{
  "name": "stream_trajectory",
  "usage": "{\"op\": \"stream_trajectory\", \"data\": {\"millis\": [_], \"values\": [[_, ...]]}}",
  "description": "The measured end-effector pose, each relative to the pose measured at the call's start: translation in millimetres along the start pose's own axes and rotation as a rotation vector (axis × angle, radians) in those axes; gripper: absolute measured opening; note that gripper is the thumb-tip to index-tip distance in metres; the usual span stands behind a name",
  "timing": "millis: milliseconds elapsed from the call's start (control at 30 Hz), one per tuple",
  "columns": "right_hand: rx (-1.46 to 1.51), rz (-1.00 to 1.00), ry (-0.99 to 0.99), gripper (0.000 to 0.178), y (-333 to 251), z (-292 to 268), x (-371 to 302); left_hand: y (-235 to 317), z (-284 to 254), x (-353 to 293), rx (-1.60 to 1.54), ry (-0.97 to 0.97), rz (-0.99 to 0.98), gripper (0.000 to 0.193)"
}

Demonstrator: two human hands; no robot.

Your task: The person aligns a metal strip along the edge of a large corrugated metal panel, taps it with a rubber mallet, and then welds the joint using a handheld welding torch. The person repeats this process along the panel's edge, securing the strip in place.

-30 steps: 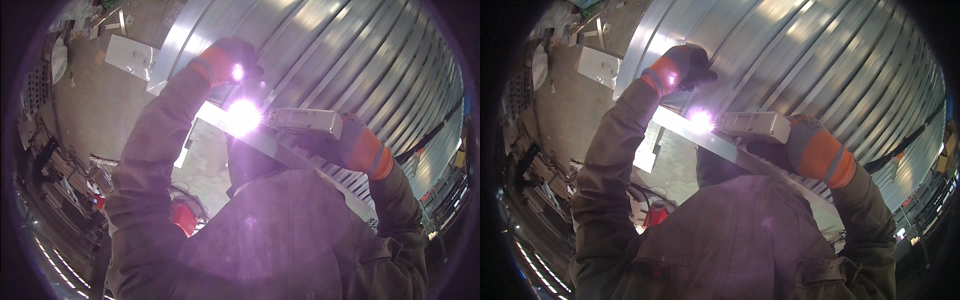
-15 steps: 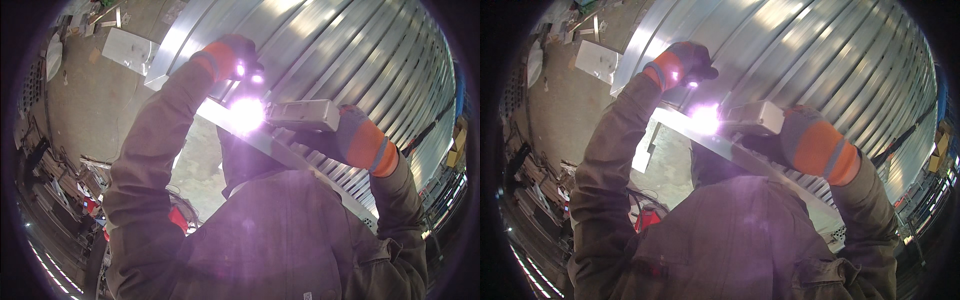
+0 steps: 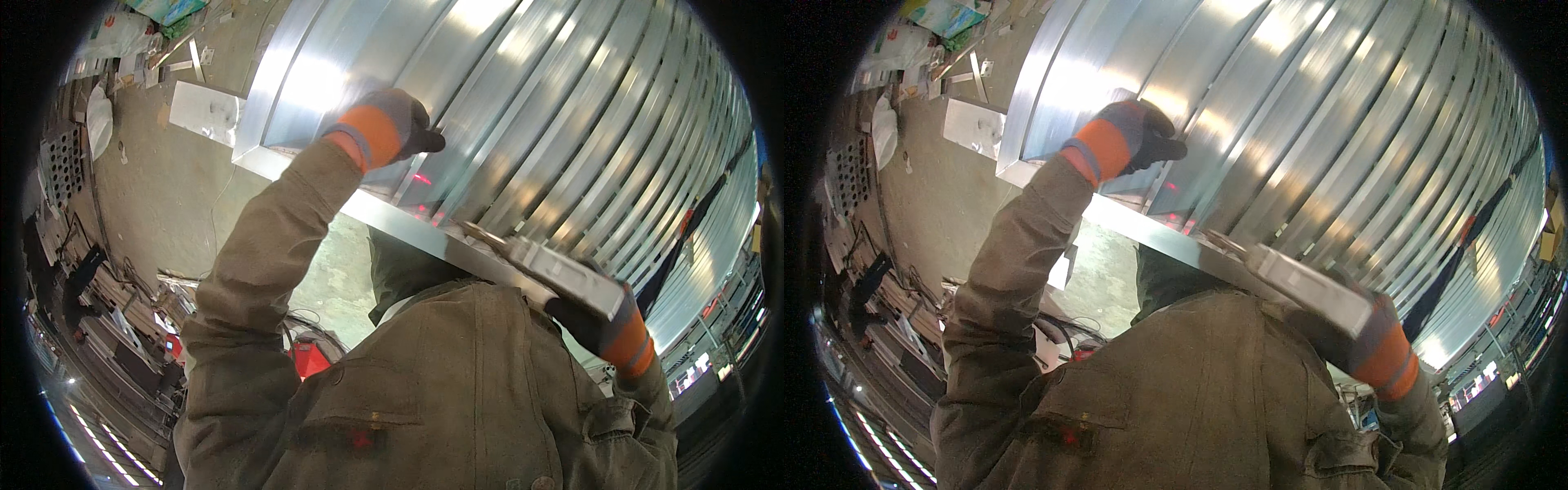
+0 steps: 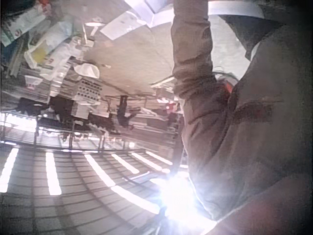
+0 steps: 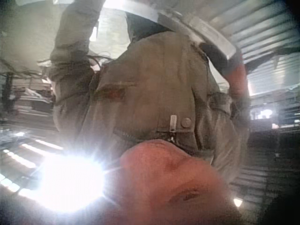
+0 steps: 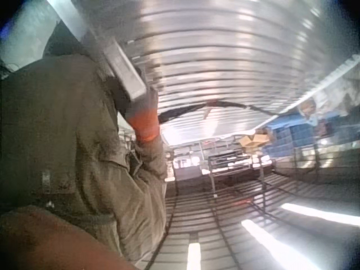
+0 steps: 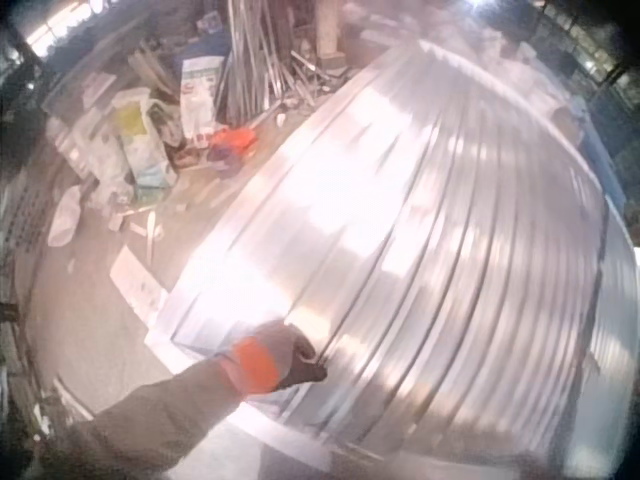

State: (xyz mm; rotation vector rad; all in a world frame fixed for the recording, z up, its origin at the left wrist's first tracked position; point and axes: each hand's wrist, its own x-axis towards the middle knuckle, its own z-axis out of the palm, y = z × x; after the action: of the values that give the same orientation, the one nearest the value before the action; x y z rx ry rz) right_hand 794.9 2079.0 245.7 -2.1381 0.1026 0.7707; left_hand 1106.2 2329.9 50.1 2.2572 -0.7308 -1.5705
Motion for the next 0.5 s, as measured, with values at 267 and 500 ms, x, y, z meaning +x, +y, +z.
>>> {"op": "stream_trajectory", "data": {"millis": [267, 500], "values": [[-0.133, 0.437, 0.470, 0.026, 32, -14, -147, 21, 18, 31, 0.231, -0.028, -0.159, 0.041], [-0.583, -0.052, 0.326, 0.038, 69, -7, -92, 34, 8, 22, 0.281, -0.122, -0.224, 0.052]]}}
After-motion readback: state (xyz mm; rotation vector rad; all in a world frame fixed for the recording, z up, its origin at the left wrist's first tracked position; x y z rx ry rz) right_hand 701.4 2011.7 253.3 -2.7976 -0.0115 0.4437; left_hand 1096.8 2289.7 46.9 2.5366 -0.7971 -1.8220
